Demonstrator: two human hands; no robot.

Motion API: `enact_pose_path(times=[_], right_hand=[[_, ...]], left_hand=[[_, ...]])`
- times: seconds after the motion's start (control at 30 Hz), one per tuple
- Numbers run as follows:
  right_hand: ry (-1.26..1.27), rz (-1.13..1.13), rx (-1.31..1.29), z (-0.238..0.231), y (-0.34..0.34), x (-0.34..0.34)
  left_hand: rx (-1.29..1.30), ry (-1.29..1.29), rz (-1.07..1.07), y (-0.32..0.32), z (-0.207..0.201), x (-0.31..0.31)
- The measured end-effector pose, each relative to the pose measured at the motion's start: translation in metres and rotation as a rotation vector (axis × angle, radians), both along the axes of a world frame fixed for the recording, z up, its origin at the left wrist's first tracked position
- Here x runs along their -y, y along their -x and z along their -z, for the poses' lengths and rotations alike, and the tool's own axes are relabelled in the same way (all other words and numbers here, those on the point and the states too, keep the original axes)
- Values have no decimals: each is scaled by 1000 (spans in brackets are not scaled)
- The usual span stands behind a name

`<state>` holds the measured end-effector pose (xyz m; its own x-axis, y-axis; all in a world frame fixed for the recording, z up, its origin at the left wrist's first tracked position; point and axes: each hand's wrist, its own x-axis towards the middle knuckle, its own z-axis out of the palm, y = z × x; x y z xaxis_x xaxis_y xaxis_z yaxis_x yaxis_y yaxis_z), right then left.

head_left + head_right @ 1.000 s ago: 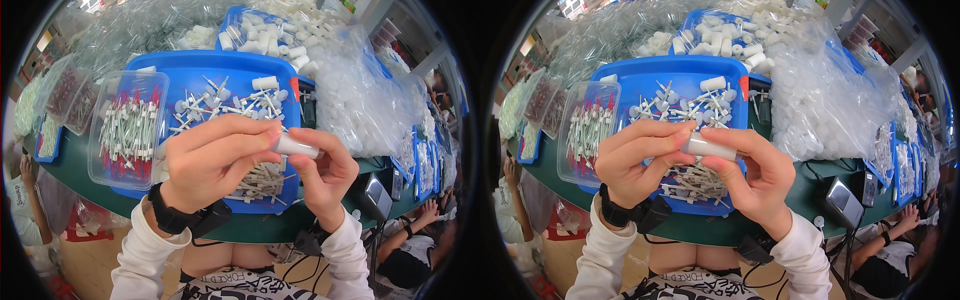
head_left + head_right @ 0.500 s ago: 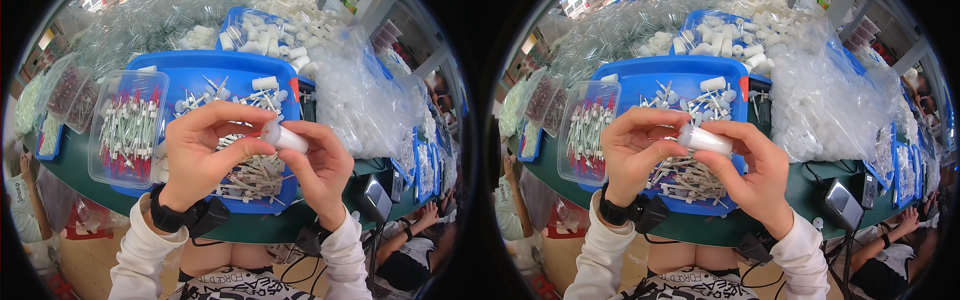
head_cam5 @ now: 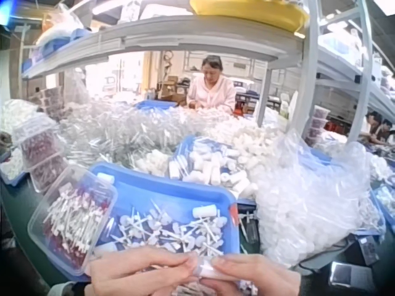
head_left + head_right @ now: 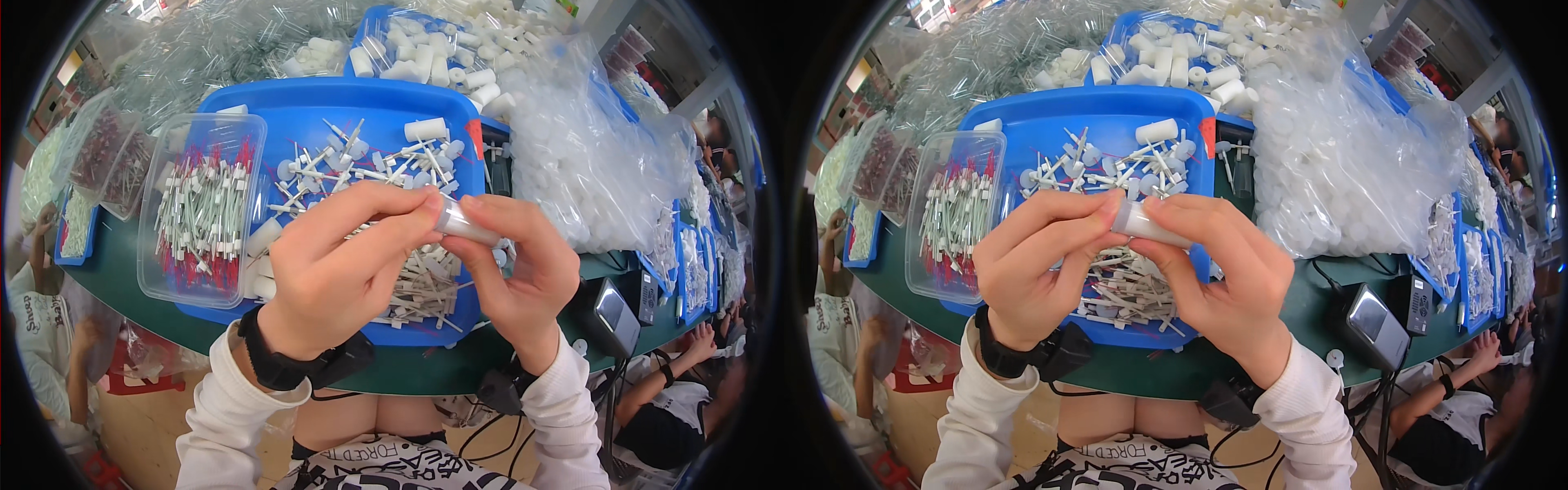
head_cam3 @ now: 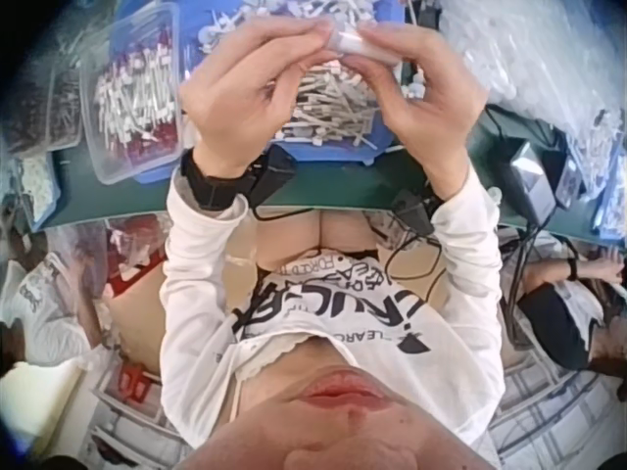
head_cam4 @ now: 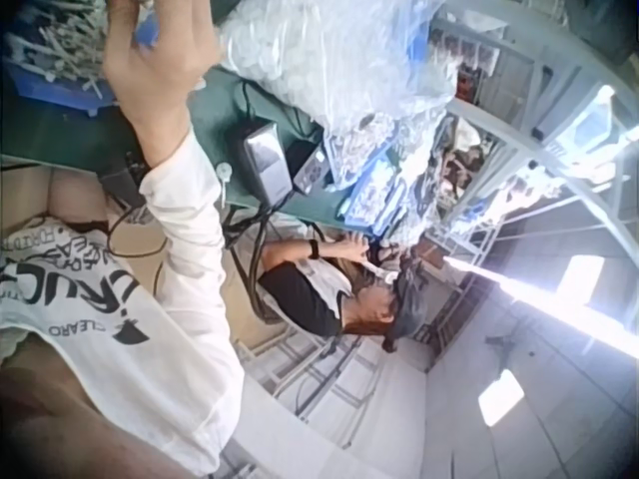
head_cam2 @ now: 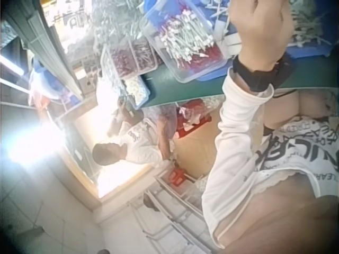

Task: The person repeatedly picks up small white cylindrical plastic components and thin wire-like pieces from a blue tray. They insert the wire into the cylinder and manipulate the parts by hand, then place the assembled units back into the tray. The process is repetitive and involves handling small parts one at a time.

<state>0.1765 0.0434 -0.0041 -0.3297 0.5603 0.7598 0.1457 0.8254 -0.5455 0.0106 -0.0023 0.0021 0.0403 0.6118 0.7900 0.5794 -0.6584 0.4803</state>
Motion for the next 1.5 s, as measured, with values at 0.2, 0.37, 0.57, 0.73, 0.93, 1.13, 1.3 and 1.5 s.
enact_pose_path(times=[0.2, 0.37, 0.57, 0.73, 0.93, 1.13, 1.3, 1.5], right_hand=[[338, -130, 88, -5, 5, 5], [950, -467, -230, -7, -1, 3], [1345, -1010, -534, -5, -6, 0], [1311, -994, -512, -4, -3, 1], [1314, -997, -569, -4, -2, 0], [1429, -1088, -580, 2, -8, -7], [1341, -1285, -624, 10, -10, -9], [1497, -1061, -649, -6, -7, -1]], left_hand=[[208, 79, 263, -6, 0, -8], [487, 305, 292, 0, 0, -6], [431, 379, 290, -2, -2, -6], [405, 463, 310, -2, -1, -4], [439, 431, 265, -4, 4, -6], [376, 518, 284, -2, -2, -3], [354, 544, 301, -3, -3, -3], [399, 471, 251, -5, 3, -4]])
